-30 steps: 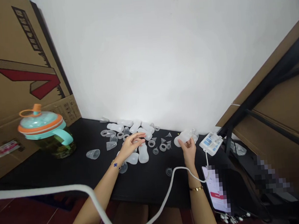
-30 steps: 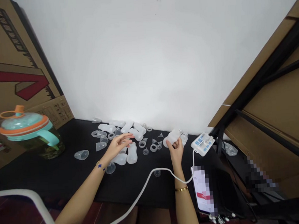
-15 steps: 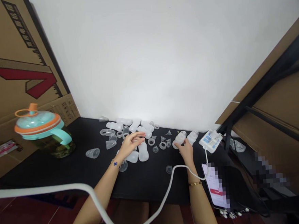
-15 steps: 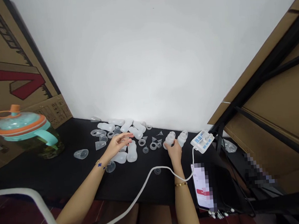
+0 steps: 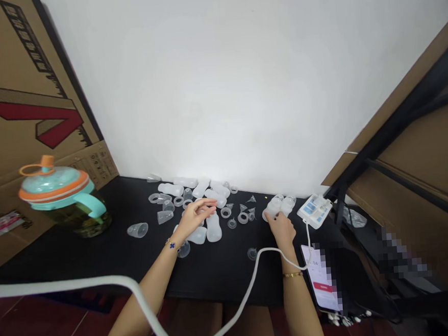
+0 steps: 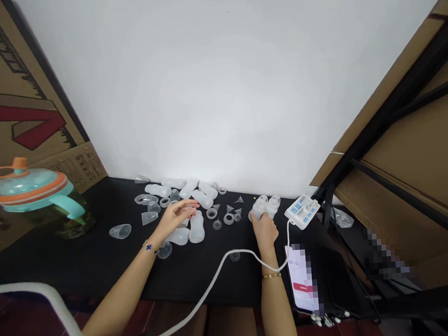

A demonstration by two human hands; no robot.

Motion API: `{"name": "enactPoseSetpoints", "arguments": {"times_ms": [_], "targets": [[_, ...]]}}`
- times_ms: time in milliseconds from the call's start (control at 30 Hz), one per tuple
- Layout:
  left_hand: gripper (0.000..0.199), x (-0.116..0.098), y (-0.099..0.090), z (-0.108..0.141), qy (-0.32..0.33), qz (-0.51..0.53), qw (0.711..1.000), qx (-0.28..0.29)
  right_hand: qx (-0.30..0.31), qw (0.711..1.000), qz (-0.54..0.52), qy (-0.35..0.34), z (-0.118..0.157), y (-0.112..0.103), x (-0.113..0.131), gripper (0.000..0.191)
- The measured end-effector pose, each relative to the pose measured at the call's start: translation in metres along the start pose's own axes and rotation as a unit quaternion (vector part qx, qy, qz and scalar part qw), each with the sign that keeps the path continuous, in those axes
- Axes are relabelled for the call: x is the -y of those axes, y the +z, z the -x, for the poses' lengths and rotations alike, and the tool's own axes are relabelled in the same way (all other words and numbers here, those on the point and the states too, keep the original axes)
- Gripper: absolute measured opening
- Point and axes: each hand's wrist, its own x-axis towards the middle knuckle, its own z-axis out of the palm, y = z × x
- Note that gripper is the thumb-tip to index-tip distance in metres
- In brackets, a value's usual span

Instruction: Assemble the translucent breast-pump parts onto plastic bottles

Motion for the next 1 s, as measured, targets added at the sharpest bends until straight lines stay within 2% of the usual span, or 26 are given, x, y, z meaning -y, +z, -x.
{"name": "enactPoseSetpoints", "arguments": {"times_ms": [200, 567, 867, 1000], "targets": [[0.042, 0.001, 0.000, -0.001, -0.002, 0.005, 1.000, -0.004, 0.027, 0.999, -0.012, 0.013, 0.002, -0.003, 0.000, 0.055], [0.043, 0.002, 0.002, -0.001, -0.013, 0.017, 1.000, -0.006, 0.044, 0.998, -0.021, -0.032, 0.003, 0.005, 0.001, 0.049], [0.045, 0.000, 0.002, -0.001, -0.020, 0.013, 1.000, -0.007, 0.057, 0.996, -0.028, -0.066, 0.005, 0.007, 0.005, 0.055], [0.045, 0.000, 0.002, -0.001, -0.022, 0.009, 1.000, -0.007, 0.078, 0.989, -0.063, -0.109, 0.004, 0.010, 0.007, 0.051]]}}
